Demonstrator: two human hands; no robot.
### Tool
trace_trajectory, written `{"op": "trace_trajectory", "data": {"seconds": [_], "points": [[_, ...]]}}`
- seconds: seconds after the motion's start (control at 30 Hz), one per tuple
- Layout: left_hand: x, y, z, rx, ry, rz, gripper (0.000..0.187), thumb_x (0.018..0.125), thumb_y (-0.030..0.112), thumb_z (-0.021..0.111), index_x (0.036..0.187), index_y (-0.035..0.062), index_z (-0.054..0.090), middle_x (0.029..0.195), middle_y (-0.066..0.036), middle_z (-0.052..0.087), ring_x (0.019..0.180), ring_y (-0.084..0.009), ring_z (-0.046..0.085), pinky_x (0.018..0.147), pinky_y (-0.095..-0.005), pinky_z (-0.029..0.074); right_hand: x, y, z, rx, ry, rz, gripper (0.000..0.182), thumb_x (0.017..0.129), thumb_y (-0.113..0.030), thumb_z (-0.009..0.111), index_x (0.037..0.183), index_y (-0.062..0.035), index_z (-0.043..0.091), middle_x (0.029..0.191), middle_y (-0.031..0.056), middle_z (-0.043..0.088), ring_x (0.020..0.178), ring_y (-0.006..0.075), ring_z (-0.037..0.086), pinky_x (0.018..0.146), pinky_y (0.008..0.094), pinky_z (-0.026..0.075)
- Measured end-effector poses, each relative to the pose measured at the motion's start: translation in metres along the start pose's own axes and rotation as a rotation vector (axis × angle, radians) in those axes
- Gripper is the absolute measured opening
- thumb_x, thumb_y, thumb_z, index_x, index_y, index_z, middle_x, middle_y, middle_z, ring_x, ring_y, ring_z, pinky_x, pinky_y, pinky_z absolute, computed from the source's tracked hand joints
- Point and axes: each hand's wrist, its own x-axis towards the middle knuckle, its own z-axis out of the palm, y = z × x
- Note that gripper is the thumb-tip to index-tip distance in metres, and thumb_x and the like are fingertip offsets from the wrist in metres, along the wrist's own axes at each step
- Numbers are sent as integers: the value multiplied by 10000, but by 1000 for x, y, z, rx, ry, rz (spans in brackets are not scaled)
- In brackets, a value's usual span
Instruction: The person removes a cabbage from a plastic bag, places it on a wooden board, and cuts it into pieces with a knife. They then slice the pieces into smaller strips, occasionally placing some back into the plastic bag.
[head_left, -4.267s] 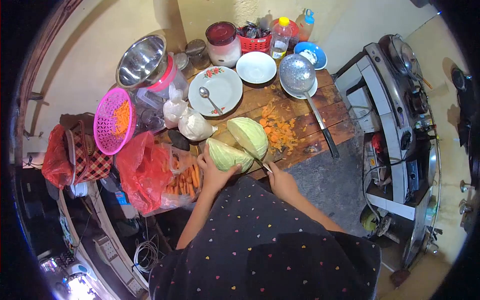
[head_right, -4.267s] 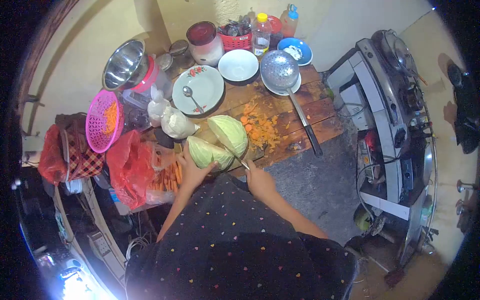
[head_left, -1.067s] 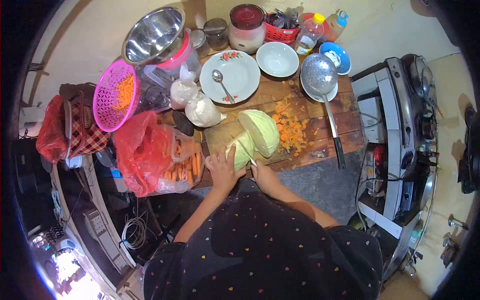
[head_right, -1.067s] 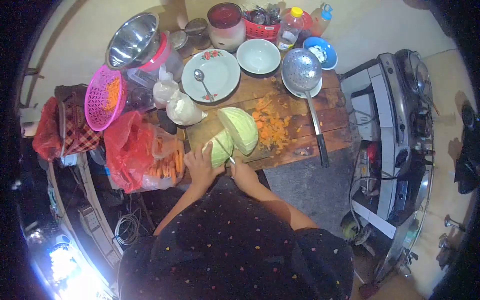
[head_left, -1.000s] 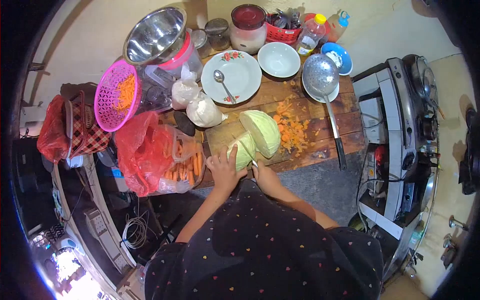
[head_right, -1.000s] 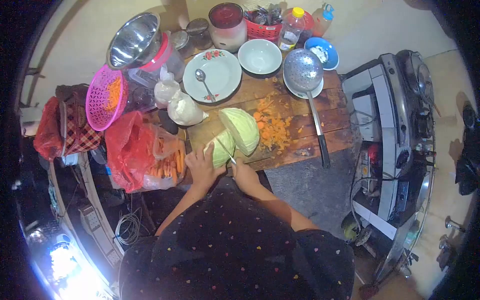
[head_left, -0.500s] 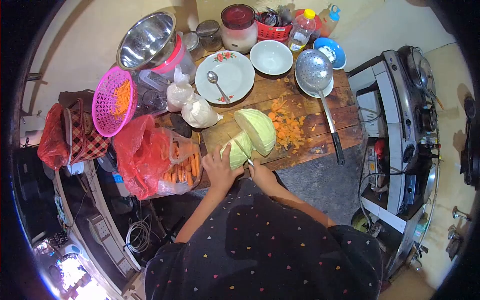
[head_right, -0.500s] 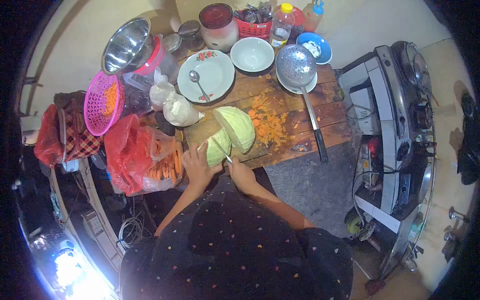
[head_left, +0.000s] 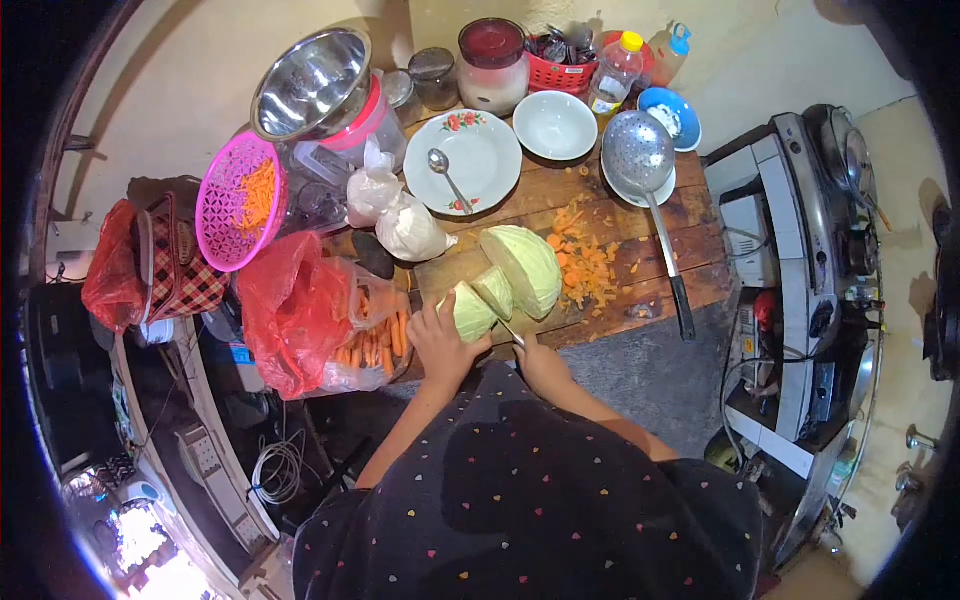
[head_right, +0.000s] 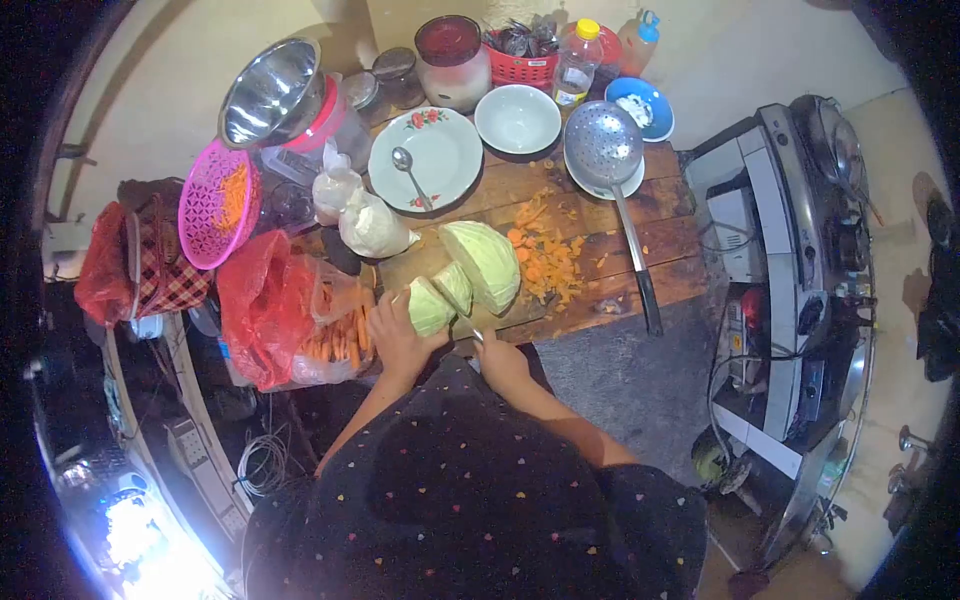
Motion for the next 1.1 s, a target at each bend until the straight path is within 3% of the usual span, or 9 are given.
{"op": "trace_trajectory", "data": {"seconds": [0.17, 0.37, 0.5, 0.57, 0.63, 0.67, 0.83, 0.93, 1.1], "points": [[1, -4, -7, -22, 30, 59, 931, 577, 445, 799, 1339, 87, 402, 1190, -167, 435, 1081, -364, 425, 921, -503, 315, -27, 5, -25, 28, 3, -7, 281, 953, -317, 462, 1056, -56, 448, 710, 245, 625, 682, 452, 617, 593, 548, 464], [-2, -12, -32, -207, -70, 53, 865, 693, 397, 768, 1358, 27, 358, 1291, -202, 403, 1225, -391, 351, 1031, -495, 270, -58, 0, -48, 87, 82, -63, 270, 945, -322, 490, 1084, -94, 453, 712, 232, 626, 679, 451, 617, 569, 531, 465], [-23, -29, -33, -277, -9, -59, 683, 835, 325, 651, 1353, -7, 353, 1352, -214, 380, 1261, -392, 331, 1056, -485, 253, -52, -31, -49, 94, 34, -113, 275, 945, -323, 508, 1065, -81, 456, 703, 227, 620, 662, 435, 616, 553, 515, 462], [-31, -38, -25, -330, -3, -156, 587, 892, 279, 586, 1345, -20, 360, 1354, -218, 386, 1259, -389, 341, 1056, -477, 257, -48, -50, -43, 127, 105, -231, 270, 947, -313, 514, 1026, -63, 451, 692, 223, 614, 647, 424, 615, 540, 506, 458], [-32, -40, -22, -410, -35, -179, 531, 916, 258, 550, 1333, -22, 378, 1332, -221, 410, 1245, -386, 366, 1055, -463, 265, -42, -62, -32, 139, 168, -333, 267, 949, -292, 516, 963, -36, 444, 673, 215, 607, 620, 412, 611, 520, 498, 455], [-32, -40, -20, -452, -52, -190, 504, 928, 247, 533, 1328, -24, 387, 1322, -222, 423, 1237, -385, 379, 1055, -456, 270, -40, -67, -30, 136, 138, -289, 257, 947, -284, 519, 981, -39, 450, 686, 224, 609, 641, 423, 611, 540, 496, 457], [-28, -43, -24, -488, -59, -192, 443, 916, 235, 553, 1277, -4, 458, 1228, -211, 508, 1188, -376, 433, 1031, -445, 298, -40, -80, -27, 107, 78, -156, 247, 941, -266, 521, 1024, -40, 465, 717, 248, 617, 680, 440, 614, 573, 490, 464], [-28, -46, -26, -478, -44, -173, 427, 901, 224, 574, 1256, 7, 481, 1201, -195, 533, 1167, -371, 444, 1014, -446, 309, -44, -82, -23, 51, 157, -203, 262, 951, -281, 505, 931, -27, 447, 644, 215, 600, 575, 407, 604, 499, 489, 463], [-26, -50, -29, -418, -56, -135, 429, 877, 222, 607, 1237, 13, 504, 1202, -179, 540, 1154, -351, 442, 1004, -441, 315, -48, -88, -25, 34, 156, -188, 264, 955, -284, 499, 933, -27, 445, 637, 212, 601, 570, 405, 606, 493, 489, 460]]}}
